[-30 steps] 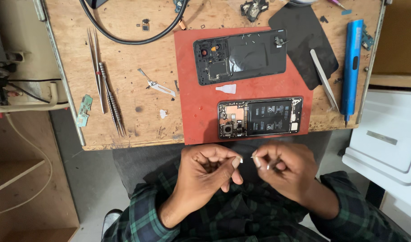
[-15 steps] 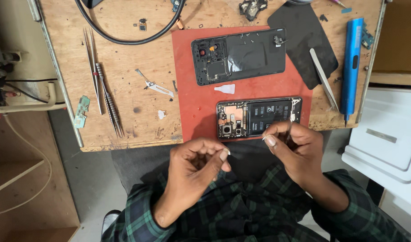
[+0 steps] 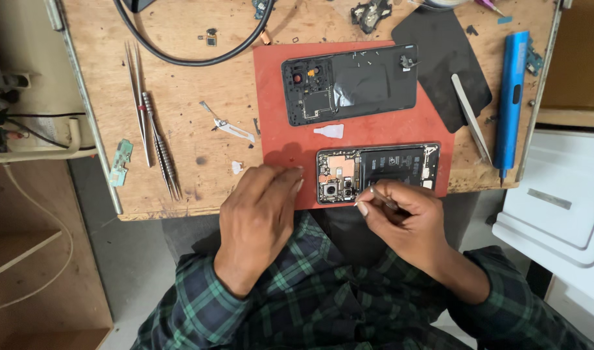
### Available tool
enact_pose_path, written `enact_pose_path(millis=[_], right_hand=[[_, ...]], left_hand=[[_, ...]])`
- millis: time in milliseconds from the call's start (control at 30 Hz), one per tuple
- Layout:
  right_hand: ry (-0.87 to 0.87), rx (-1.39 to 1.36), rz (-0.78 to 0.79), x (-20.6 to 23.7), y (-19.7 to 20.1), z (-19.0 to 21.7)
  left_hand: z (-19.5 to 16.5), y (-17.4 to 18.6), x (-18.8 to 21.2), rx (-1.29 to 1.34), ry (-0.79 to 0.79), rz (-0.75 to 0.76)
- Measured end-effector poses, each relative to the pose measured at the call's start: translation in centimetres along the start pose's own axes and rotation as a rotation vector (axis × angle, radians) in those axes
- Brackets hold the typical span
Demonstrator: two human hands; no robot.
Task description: The person uses tweezers to carefully manipulate and position small internal components within a disassembled smartphone. They repeatedly adjust the placement of a tiny part near the camera module area on the phone's internal frame.
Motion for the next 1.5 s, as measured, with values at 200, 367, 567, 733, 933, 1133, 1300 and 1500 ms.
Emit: enact_pose_path(millis=[200,367,567,733,933,1133,1300,1500], right_hand=[[-0.142,-0.156,0.091,0.4,0.1,-0.7],[-0.287,-0.192,0.207,1.0,-0.6,-1.0],[-0.257,-0.169,0.279,0.9,-0.3,-0.2],[-0.270,-0.137,0.206,0.8,0.6,0.6],[0.058,-0.290,0.167,0.4,1.8,1.3],[0.211,-0.173,0.054,1.5,3.9,0.1],[0.167,-0.386,-0.001,1.6,4.9,-1.5],[0.253,-0.520,0.033,0.9,4.3,-1.2]], left_hand=[[-0.8,0.1,0.5,0.207,-0.192,0.054],[-1.5,-0.4,1.5,0.242,-0.346,0.117],[-1.7,-0.3,2.2,0.082,-0.500,0.066],[-0.9,-0.1,2.2,0.319,-0.264,0.024],[-0.6,-0.8,3.6,0.662,0.088,0.128],[0.2,-2.2,4.5,0.779,0.238,0.228],[0.6,-3.0,4.7,0.821,0.242,0.289],[0.4,-2.7,4.4,0.695,0.205,0.165]])
Point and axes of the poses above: each hand's wrist, its own x-axis away from the middle knuckle, its own y-axis out of the back of the hand, z = x × y, the point moved 2 cm from there along -x, towards the middle knuckle, and after that the axes turned 6 degrees about -x, right-handed, at the moved point
